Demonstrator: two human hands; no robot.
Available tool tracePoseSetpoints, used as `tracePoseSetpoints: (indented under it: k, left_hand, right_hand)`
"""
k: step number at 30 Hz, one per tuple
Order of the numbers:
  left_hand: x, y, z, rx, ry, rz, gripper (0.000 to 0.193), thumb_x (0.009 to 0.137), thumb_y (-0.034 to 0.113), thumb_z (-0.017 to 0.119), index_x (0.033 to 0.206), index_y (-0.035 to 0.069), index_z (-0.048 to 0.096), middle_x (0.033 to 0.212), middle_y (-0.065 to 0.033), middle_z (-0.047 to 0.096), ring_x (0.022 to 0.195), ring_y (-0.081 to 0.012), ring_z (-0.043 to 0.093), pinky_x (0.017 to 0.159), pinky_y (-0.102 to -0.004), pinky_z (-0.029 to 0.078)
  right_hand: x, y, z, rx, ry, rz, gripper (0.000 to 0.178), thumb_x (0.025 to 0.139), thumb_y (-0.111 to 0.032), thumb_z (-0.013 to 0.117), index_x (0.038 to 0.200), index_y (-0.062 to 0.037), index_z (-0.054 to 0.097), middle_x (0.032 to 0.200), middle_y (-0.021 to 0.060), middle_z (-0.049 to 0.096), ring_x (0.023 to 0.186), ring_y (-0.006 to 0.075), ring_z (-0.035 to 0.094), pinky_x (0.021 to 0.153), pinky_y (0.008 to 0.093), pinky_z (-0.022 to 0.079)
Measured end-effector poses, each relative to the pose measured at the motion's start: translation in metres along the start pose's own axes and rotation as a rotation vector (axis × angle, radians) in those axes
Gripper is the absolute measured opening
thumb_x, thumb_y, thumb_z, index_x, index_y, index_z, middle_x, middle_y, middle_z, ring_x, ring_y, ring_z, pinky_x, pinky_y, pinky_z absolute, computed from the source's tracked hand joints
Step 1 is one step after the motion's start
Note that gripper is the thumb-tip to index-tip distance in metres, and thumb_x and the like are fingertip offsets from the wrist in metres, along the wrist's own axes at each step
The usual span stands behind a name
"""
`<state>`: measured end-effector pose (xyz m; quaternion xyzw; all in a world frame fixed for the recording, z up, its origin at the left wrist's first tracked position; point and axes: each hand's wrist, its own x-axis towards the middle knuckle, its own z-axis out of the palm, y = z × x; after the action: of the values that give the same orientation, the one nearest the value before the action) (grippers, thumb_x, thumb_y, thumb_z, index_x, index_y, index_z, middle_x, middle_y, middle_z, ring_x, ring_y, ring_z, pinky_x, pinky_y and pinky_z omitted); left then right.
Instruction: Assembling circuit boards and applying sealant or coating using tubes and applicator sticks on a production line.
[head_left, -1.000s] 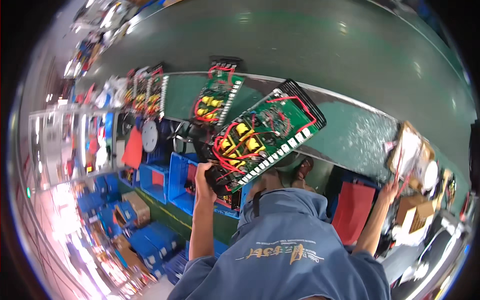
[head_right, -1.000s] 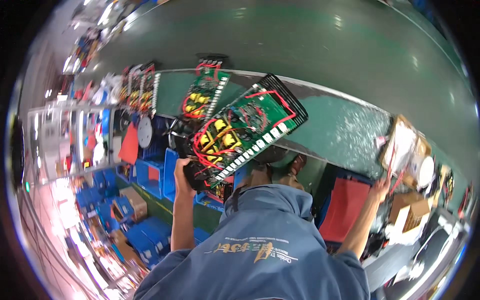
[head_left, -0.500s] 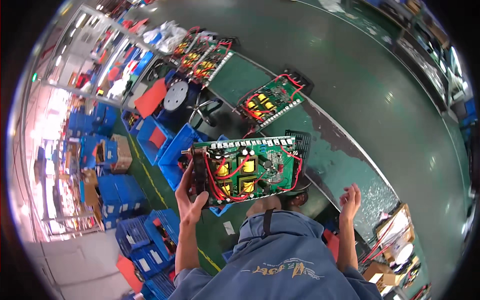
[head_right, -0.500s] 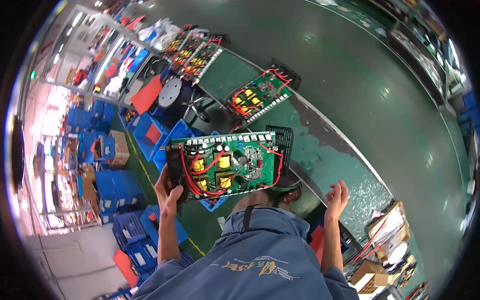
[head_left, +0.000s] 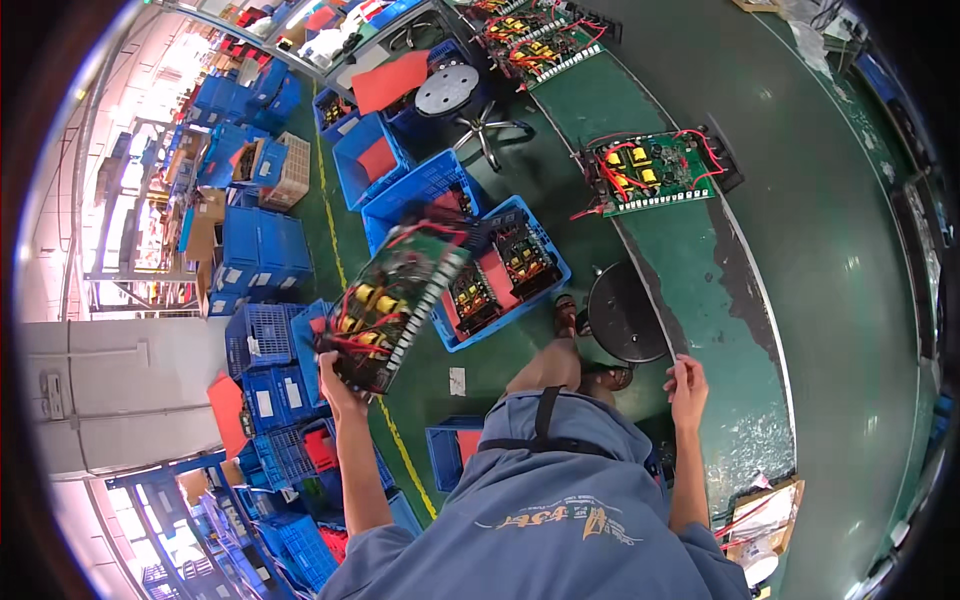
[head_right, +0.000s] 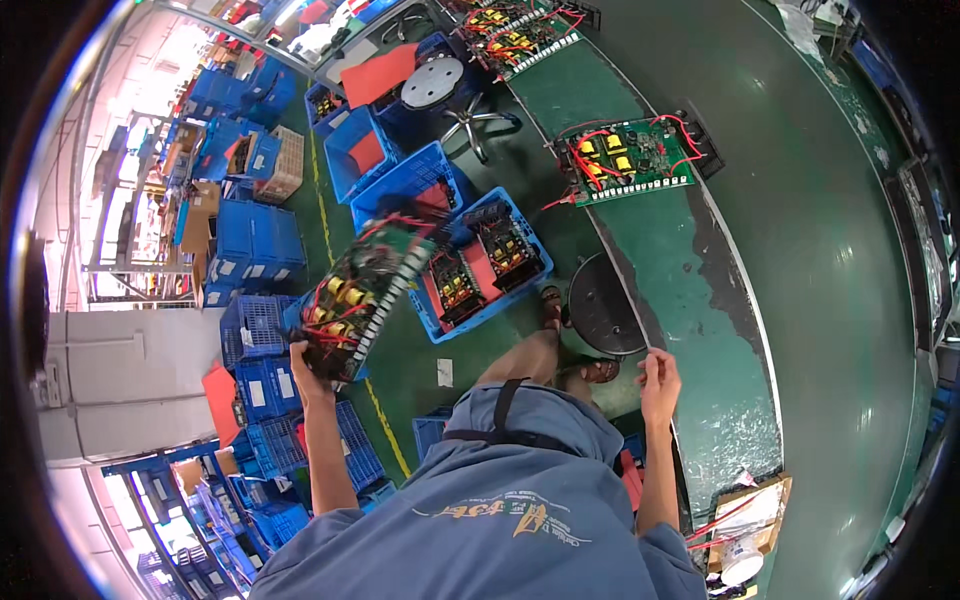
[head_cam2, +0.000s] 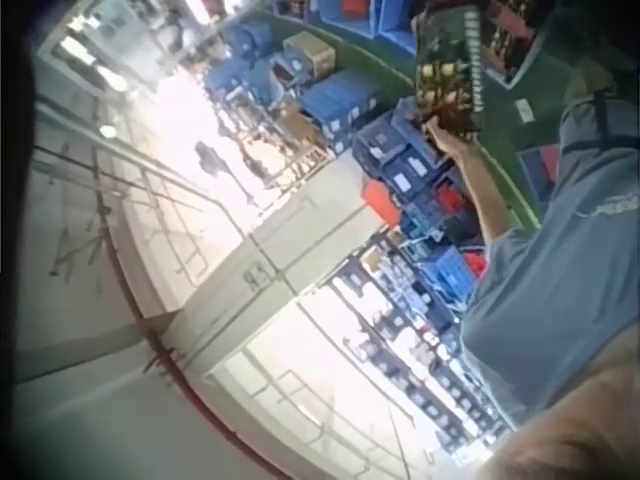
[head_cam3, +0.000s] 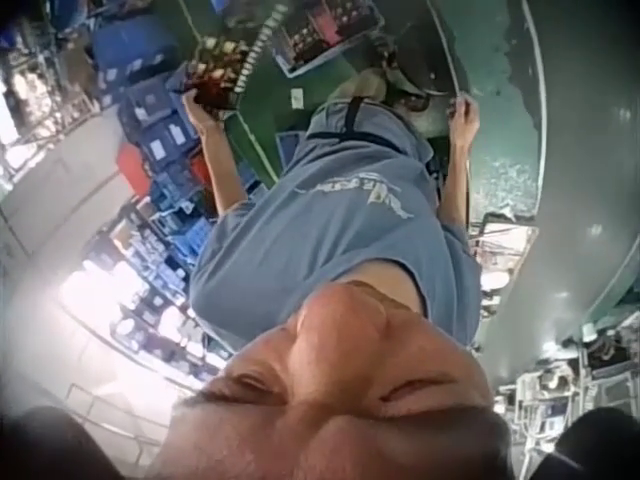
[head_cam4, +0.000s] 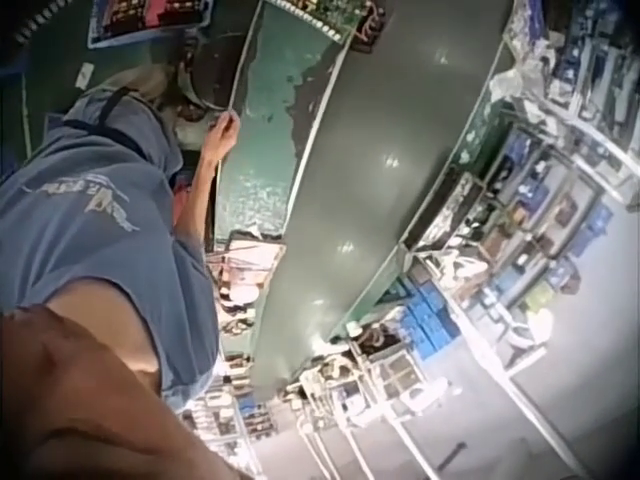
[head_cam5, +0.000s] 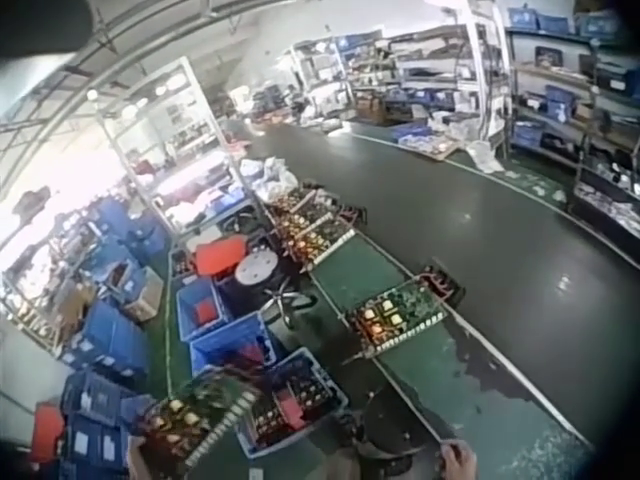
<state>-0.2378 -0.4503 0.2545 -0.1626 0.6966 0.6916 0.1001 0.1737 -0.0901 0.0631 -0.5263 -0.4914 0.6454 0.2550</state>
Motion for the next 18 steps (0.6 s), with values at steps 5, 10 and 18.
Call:
tracePoseSetpoints:
  k: [5, 10, 18]
  left_hand:
    - [0.034, -0.055, -0.071, 0.005, 0.196, -0.183, 0.047, 0.078, 0.054, 0.059, 0.105, 0.015, 0.066, 0.089, -0.0052, 0.069, 0.074, -0.0243, 0.068, 0.059, -0.042, 0.057]
    - [0.031, -0.085, -0.086, -0.094, 0.094, -0.236, 0.046, 0.08, 0.049, 0.054, 0.108, 0.013, 0.066, 0.094, -0.0089, 0.072, 0.074, -0.031, 0.071, 0.055, -0.0469, 0.058]
    - [0.079, -0.118, -0.021, -0.176, 0.022, -0.44, 0.054, 0.08, 0.047, 0.055, 0.12, 0.011, 0.063, 0.105, -0.0102, 0.072, 0.082, -0.032, 0.072, 0.058, -0.0435, 0.061]
  right_hand:
    - [-0.01, 0.02, 0.003, -0.065, -0.059, -0.02, 0.023, 0.104, -0.02, 0.057, 0.118, -0.0027, 0.064, 0.085, 0.004, 0.066, 0.062, 0.0083, 0.059, 0.05, 0.0222, 0.044]
    - [-0.003, 0.021, 0.0, -0.21, -0.044, 0.012, 0.021, 0.104, -0.018, 0.057, 0.114, -0.0015, 0.065, 0.082, 0.0055, 0.067, 0.062, 0.01, 0.06, 0.058, 0.0251, 0.05]
    - [0.008, -0.007, 0.03, -0.293, -0.026, -0.111, 0.018, 0.102, -0.013, 0.058, 0.112, 0.0, 0.065, 0.082, 0.0069, 0.07, 0.062, 0.0107, 0.064, 0.054, 0.0244, 0.048]
